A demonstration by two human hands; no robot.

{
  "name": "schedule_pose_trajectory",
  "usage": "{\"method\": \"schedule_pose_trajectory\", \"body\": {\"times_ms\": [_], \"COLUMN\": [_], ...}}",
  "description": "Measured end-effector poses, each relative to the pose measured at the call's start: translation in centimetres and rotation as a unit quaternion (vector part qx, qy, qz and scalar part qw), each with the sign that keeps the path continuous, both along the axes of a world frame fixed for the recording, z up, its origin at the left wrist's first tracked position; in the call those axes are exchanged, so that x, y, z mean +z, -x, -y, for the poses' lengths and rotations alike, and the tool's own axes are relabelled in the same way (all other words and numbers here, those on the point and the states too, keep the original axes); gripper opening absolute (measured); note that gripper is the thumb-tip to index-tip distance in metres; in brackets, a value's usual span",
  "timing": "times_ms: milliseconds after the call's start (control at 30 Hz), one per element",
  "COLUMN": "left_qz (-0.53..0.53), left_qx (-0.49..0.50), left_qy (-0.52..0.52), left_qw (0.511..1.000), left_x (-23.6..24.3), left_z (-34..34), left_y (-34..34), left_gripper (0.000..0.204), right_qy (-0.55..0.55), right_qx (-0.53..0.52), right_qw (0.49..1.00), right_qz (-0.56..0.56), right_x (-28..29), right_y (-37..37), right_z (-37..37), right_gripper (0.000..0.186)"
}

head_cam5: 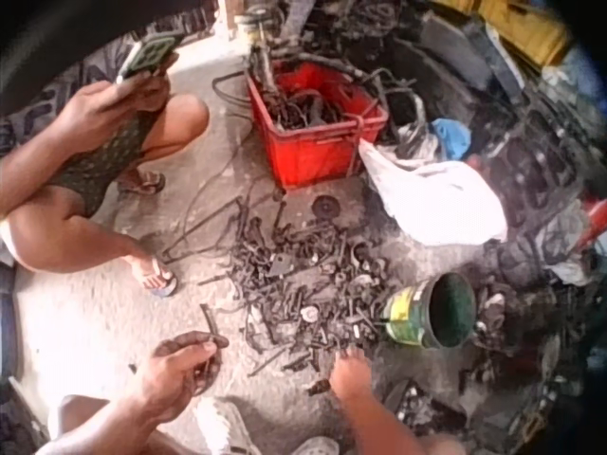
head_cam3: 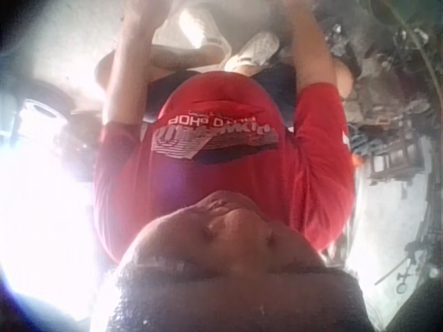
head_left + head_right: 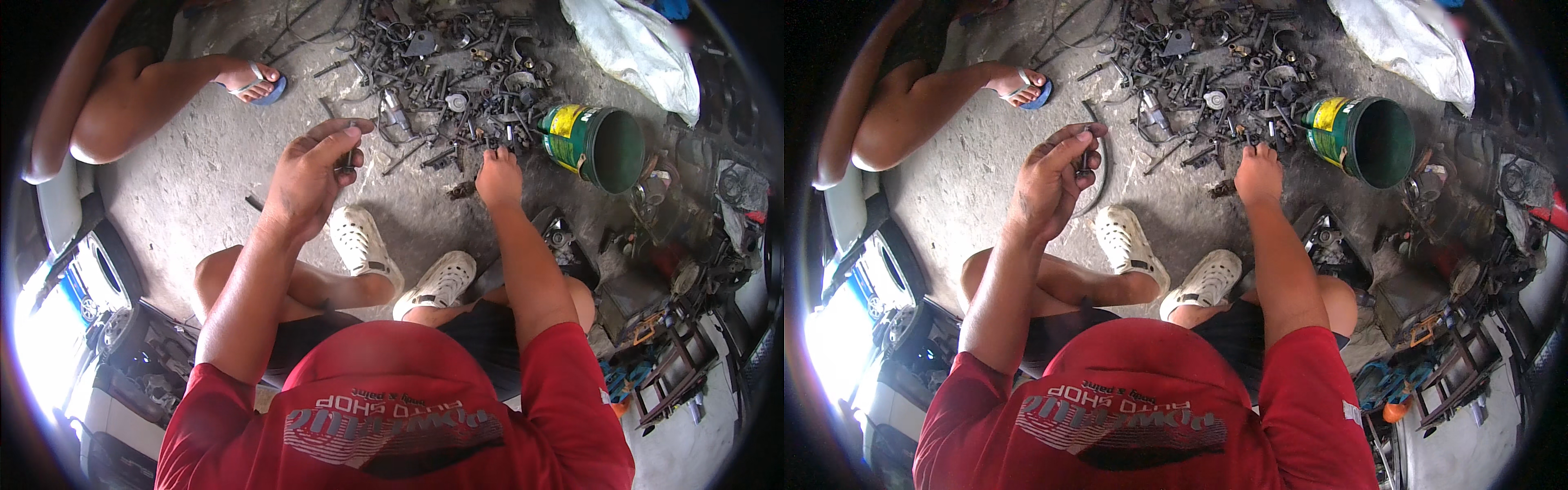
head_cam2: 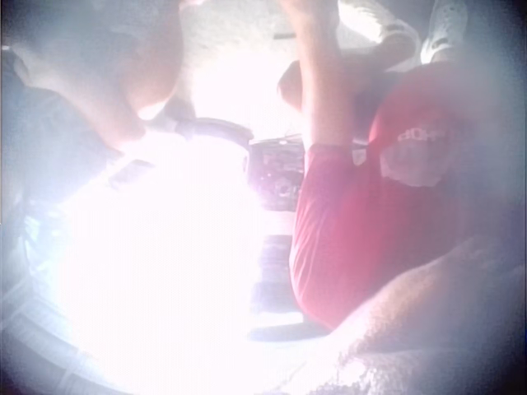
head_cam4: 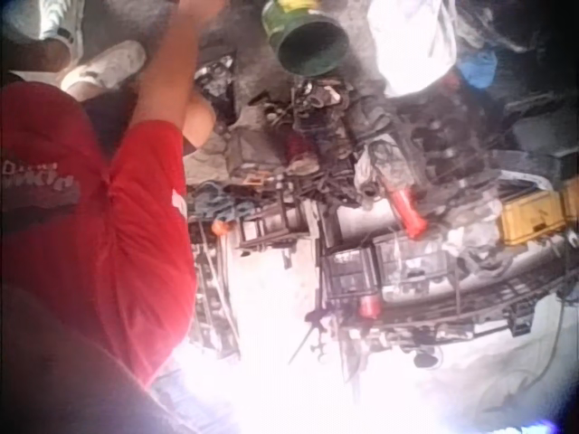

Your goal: The person sits on the floor sorting small metal parts, then stands to attach a metal bracket to the underside of a vehicle using a power drill. They later return to the floor to continue sorting parts.

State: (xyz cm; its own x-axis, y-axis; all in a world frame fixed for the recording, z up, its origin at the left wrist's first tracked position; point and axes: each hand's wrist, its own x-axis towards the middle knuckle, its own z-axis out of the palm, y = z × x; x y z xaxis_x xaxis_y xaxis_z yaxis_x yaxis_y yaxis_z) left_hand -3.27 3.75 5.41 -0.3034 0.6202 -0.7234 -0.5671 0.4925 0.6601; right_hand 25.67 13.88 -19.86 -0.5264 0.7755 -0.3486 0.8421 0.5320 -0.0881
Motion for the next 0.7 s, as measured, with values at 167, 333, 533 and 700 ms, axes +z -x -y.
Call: {"method": "schedule_pose_trajectory", "body": {"times_ms": [167, 333, 533, 700], "left_qz": [-0.003, -0.005, 0.001, -0.035], "left_qx": [-0.007, -0.011, -0.017, -0.103], "left_qy": [0.001, 0.023, 0.023, 0.039], "left_qw": [1.000, 1.000, 1.000, 0.993], "left_x": [0.2, -0.3, -0.8, -1.7], "left_z": [-0.1, -0.1, 0.8, 1.2], "left_y": [-0.2, -0.4, -0.3, -0.4], "left_gripper": [0.029, 0.029, 0.029, 0.032], "right_qy": [0.046, 0.006, 0.004, 0.057], "right_qx": [0.031, 0.083, 0.051, 0.123], "right_qw": [0.988, 0.992, 0.998, 0.990], "right_qz": [-0.143, -0.092, -0.033, -0.028], "right_x": [1.6, 0.1, -0.6, 0.4], "right_y": [2.5, 5.8, 6.9, 6.9], "right_z": [0.0, 0.5, 0.5, -0.6], "right_gripper": [0.030, 0.025, 0.023, 0.023]}}
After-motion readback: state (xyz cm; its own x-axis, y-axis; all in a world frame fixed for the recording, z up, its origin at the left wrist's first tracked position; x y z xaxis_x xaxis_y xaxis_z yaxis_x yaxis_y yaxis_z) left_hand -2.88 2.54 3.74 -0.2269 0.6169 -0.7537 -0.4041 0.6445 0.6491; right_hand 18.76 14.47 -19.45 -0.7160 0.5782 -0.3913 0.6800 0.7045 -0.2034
